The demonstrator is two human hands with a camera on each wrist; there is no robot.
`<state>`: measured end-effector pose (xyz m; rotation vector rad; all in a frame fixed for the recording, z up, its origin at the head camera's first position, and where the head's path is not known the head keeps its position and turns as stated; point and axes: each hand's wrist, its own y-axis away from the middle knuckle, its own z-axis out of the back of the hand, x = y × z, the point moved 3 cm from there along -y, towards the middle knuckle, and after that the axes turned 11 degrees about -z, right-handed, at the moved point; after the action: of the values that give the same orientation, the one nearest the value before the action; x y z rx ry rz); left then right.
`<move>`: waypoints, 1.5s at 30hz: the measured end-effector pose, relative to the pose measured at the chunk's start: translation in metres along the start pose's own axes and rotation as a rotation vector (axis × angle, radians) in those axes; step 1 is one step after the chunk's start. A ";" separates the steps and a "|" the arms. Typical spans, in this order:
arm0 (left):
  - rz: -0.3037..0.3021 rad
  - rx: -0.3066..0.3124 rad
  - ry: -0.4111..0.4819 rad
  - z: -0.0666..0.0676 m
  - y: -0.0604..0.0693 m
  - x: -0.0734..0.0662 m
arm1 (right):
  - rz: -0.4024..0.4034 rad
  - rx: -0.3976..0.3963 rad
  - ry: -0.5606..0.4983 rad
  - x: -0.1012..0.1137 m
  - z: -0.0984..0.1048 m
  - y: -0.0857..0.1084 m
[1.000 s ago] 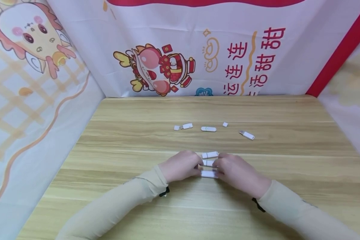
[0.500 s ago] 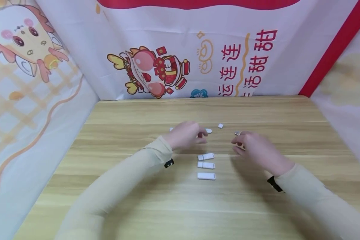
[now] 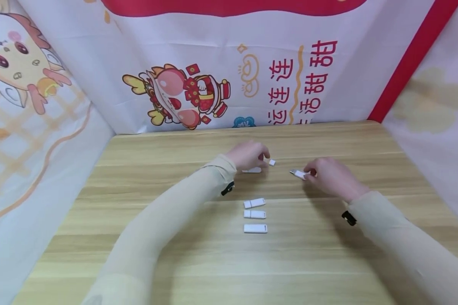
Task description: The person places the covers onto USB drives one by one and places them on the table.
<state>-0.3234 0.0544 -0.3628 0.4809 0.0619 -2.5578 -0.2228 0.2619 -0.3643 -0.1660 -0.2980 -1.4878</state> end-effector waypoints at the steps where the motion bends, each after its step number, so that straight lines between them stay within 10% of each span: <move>1: 0.003 0.007 0.005 -0.001 -0.005 0.003 | -0.010 0.003 0.006 -0.004 0.000 -0.002; 27: 0.017 0.117 0.089 -0.025 -0.067 0.032 | -0.079 0.044 -0.008 -0.018 -0.026 -0.035; 45: -0.029 0.054 0.060 -0.020 -0.047 0.024 | -0.048 -0.015 -0.026 -0.011 -0.022 -0.022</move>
<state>-0.3603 0.0852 -0.3920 0.5811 0.0216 -2.5793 -0.2437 0.2644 -0.3899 -0.1915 -0.3130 -1.5368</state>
